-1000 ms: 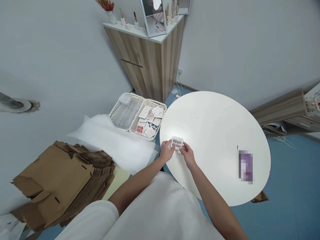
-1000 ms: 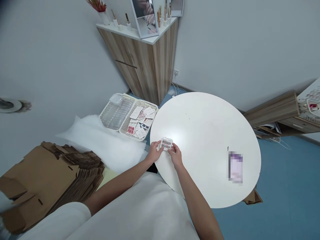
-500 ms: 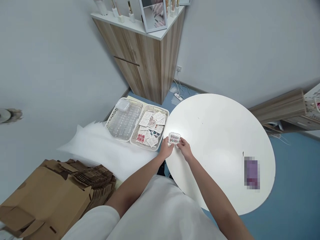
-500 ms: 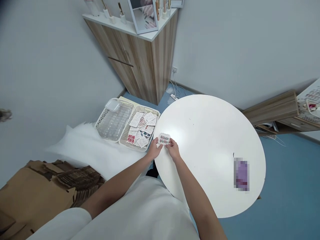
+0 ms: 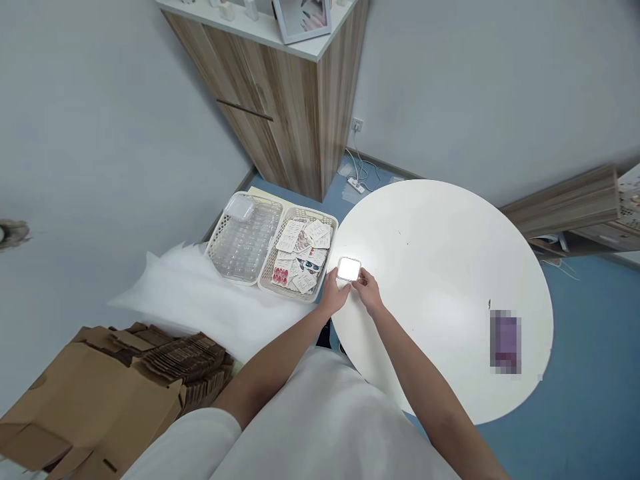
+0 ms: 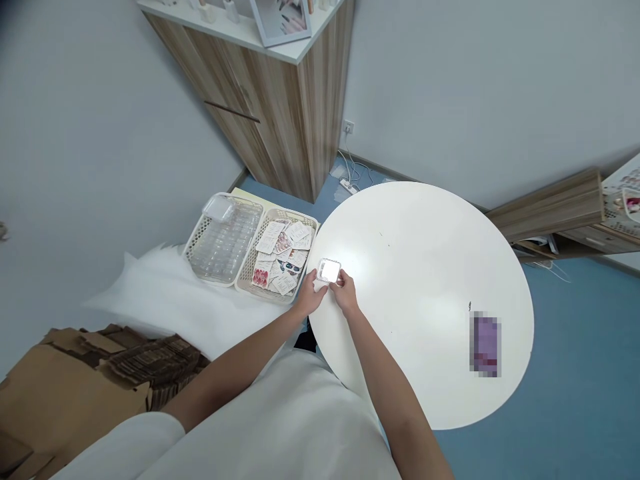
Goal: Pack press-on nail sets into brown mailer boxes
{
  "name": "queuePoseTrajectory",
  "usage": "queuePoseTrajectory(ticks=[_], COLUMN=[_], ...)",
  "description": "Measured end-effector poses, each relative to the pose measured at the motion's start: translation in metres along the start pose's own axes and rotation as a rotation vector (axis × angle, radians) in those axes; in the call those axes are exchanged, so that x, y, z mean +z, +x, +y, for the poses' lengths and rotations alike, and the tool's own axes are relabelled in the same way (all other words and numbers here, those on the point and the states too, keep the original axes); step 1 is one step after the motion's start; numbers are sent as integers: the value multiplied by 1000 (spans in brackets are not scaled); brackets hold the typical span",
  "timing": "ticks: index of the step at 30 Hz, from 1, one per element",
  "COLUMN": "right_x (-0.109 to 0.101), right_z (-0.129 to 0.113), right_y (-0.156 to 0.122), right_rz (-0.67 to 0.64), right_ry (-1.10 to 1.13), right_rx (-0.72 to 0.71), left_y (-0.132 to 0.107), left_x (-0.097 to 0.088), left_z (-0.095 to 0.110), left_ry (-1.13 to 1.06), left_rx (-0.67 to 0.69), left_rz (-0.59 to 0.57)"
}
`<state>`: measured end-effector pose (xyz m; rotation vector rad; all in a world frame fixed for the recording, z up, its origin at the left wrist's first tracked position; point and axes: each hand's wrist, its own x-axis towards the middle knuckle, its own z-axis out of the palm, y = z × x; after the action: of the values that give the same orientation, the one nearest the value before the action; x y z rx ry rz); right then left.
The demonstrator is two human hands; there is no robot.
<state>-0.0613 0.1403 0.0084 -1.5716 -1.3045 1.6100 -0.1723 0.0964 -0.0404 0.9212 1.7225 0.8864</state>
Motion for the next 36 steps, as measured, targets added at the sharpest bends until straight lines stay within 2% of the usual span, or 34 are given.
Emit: queuePoseTrajectory(ticks=[5, 10, 16, 20, 28, 32, 36], right_x=[0, 0, 4, 2, -17, -25, -31], right_z=[3, 16, 26, 32, 57, 58, 60], right_y=[1, 2, -3, -19, -69, -87, -102], right_rz=[33, 116, 180, 185, 159, 120, 7], right_ry=[-16, -10, -16, -23, -47, -48, -12], right_rx=[26, 109, 142, 167, 198, 160, 92], left_y=[0, -2, -8, -15, -40, -60, -89], left_x=[-1, -3, -4, -2, 3, 9, 15], left_z=[-1, 0, 0, -1, -5, -4, -7], left_ry=[-8, -18, 6, 35, 26, -28, -119], left_rx=[0, 0, 11, 40, 38, 46, 82], left_rz=[-16, -15, -7, -6, 24, 72, 43])
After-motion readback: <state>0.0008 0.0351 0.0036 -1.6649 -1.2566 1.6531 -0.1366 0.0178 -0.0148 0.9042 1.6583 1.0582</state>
